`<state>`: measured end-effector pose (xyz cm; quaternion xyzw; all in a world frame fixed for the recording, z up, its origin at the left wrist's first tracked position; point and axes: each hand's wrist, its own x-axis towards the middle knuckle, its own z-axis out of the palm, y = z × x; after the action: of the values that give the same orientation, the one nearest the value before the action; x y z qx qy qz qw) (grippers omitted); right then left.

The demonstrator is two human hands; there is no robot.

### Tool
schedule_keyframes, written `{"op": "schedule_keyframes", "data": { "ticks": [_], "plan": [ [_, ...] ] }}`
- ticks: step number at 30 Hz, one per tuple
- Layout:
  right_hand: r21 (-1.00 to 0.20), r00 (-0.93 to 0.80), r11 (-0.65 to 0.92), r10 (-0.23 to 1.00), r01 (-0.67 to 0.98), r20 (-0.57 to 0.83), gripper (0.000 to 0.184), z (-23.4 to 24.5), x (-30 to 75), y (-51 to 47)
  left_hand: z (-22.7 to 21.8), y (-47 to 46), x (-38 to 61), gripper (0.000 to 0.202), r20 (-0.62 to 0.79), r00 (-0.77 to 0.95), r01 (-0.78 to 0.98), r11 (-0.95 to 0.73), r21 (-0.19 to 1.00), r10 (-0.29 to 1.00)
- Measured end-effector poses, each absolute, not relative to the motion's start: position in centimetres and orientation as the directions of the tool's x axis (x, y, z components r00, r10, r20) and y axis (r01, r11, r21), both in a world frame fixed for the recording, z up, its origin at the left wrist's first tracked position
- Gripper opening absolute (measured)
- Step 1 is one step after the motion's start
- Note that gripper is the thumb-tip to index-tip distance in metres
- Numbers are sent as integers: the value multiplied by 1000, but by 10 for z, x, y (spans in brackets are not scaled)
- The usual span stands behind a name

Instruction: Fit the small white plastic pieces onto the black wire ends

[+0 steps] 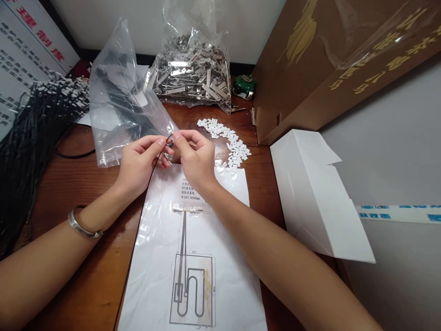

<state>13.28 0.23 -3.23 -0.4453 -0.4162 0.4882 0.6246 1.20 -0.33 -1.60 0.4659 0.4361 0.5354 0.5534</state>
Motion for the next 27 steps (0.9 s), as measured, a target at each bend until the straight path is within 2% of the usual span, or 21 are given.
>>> {"op": "schedule_keyframes", "data": {
  "ticks": [5, 14, 23, 27],
  "plan": [
    [-943, 292, 141, 955, -302, 50, 36, -36, 133, 7, -13, -6, 13, 9, 13, 103, -165, 4, 986, 995],
    [-963, 166, 143, 980, -228, 106, 33, -31, 132, 3, -9, -7, 17, 10, 4, 95, -183, 13, 983, 995],
    [-946, 165, 147, 981, -290, 101, 29, -31, 131, 4, -10, -7, 16, 12, 3, 104, -149, 13, 989, 995],
    [-929, 239, 129, 970, -348, 45, 25, -33, 133, 7, -15, -8, 14, 17, 35, 159, -106, -18, 994, 987]
  ]
}}
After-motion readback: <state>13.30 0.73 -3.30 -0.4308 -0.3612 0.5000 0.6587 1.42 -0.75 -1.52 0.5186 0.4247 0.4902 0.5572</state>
